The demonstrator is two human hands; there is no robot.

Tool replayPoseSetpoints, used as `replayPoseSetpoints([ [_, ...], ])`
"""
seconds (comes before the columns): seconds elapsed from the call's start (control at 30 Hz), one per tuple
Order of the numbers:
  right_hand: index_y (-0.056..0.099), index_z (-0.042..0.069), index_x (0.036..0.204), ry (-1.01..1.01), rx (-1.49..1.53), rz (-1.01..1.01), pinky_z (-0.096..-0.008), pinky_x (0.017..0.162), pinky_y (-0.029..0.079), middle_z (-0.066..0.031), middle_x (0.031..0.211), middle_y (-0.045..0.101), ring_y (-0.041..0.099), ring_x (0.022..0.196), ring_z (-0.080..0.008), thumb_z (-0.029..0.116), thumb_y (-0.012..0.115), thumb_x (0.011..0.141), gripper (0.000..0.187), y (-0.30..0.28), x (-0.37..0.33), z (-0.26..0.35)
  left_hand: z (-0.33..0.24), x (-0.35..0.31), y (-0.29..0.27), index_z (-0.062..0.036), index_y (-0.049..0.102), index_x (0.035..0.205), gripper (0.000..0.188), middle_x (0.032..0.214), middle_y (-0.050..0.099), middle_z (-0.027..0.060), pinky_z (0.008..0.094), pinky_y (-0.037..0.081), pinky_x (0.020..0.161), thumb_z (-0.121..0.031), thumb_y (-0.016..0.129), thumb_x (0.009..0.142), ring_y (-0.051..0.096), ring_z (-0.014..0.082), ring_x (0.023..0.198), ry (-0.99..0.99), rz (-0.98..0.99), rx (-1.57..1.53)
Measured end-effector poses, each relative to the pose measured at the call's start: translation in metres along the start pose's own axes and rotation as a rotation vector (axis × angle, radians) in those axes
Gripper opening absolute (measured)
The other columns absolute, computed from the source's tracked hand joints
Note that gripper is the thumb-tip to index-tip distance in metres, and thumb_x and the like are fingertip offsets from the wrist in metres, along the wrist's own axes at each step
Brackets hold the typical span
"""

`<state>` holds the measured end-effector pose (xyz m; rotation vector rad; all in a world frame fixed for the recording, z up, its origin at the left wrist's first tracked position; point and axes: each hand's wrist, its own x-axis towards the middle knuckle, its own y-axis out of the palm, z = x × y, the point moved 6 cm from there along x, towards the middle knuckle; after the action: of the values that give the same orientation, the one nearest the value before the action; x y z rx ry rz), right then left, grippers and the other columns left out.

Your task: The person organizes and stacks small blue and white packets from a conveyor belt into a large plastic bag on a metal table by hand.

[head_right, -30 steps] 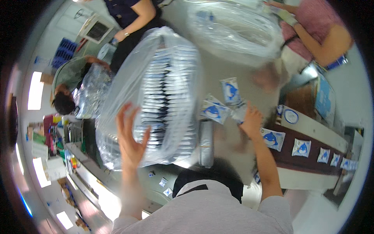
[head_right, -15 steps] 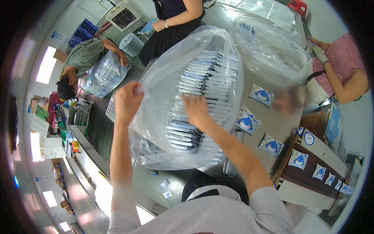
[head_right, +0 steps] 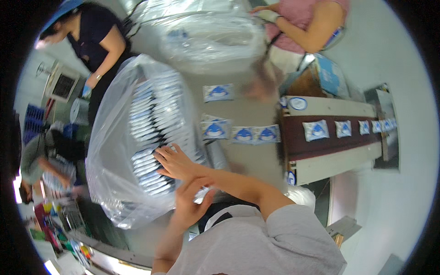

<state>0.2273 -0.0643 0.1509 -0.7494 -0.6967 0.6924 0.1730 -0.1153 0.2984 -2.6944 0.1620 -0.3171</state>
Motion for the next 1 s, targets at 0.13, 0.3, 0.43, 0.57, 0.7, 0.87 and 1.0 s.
replayPoseSetpoints([
  [0.13,0.053,0.004,0.115,0.111,0.049,-0.039,-0.044,0.095,0.037,-0.0127,0.12,0.053,0.048,0.113,-0.0305,0.022,0.064,0.08,0.041,-0.101,-0.116,-0.078,0.071,-0.032,0.122,-0.0017,0.063,0.098,0.016,0.083,0.063,0.0113,0.028,0.047,0.065,-0.005,0.062,0.082,0.06,0.0186,0.072,-0.243,0.263,-0.159],
  [0.3,0.057,0.002,0.11,0.617,-0.191,-0.135,-0.0427,0.093,0.041,-0.019,0.115,0.057,0.053,0.107,-0.0371,0.006,0.048,0.082,0.029,-0.276,-0.293,-0.249,0.117,-0.073,0.195,-0.0025,0.062,0.1,0.017,0.084,0.065,0.0097,0.0287,0.05,0.07,-0.014,0.06,0.088,0.063,0.0167,0.075,-0.558,0.437,-0.24],
  [0.43,0.053,0.014,0.118,0.766,-0.686,0.261,-0.0494,0.089,0.037,-0.0073,0.117,0.057,0.051,0.113,-0.0257,0.012,0.055,0.083,0.035,-0.357,-0.424,-0.349,0.133,-0.072,0.229,-0.0024,0.062,0.102,0.019,0.088,0.066,0.0094,0.0285,0.05,0.072,-0.016,0.058,0.089,0.063,0.0168,0.08,-0.595,0.518,-0.254],
  [0.57,0.06,0.013,0.101,0.795,-0.467,0.677,-0.0486,0.086,0.039,-0.0028,0.104,0.058,0.053,0.106,-0.0261,0.021,0.076,0.064,0.04,-0.337,-0.422,-0.361,0.15,-0.054,0.257,-0.0017,0.062,0.104,0.021,0.093,0.066,0.0084,0.0279,0.049,0.075,-0.017,0.058,0.09,0.062,0.016,0.084,-0.662,0.531,-0.308],
  [0.7,0.062,0.008,0.094,0.508,-0.004,0.658,-0.0418,0.086,0.041,-0.0063,0.1,0.058,0.052,0.104,-0.0297,0.023,0.077,0.063,0.038,-0.297,-0.323,-0.343,0.189,-0.046,0.305,-0.0003,0.06,0.108,0.028,0.1,0.065,0.008,0.0267,0.047,0.08,-0.02,0.059,0.088,0.06,0.0149,0.091,-0.909,0.345,-0.592],
  [0.87,0.061,0.003,0.092,0.307,0.108,0.617,-0.0421,0.086,0.045,-0.0159,0.105,0.058,0.056,0.101,-0.0341,0.033,0.079,0.063,0.046,-0.16,-0.255,-0.324,0.239,-0.017,0.4,-0.0019,0.053,0.115,0.033,0.1,0.058,0.0067,0.0284,0.044,0.085,-0.013,0.06,0.085,0.055,0.0185,0.098,-1.268,0.015,-1.151],
  [1.0,0.061,0.004,0.101,0.408,-0.067,0.876,-0.0437,0.088,0.046,-0.016,0.114,0.056,0.056,0.105,-0.0344,0.046,0.082,0.052,0.068,-0.115,-0.255,-0.315,0.229,-0.001,0.408,-0.005,0.05,0.108,0.025,0.099,0.055,0.0067,0.0337,0.044,0.092,-0.01,0.058,0.086,0.054,0.0196,0.097,-1.198,-0.262,-1.594],
])
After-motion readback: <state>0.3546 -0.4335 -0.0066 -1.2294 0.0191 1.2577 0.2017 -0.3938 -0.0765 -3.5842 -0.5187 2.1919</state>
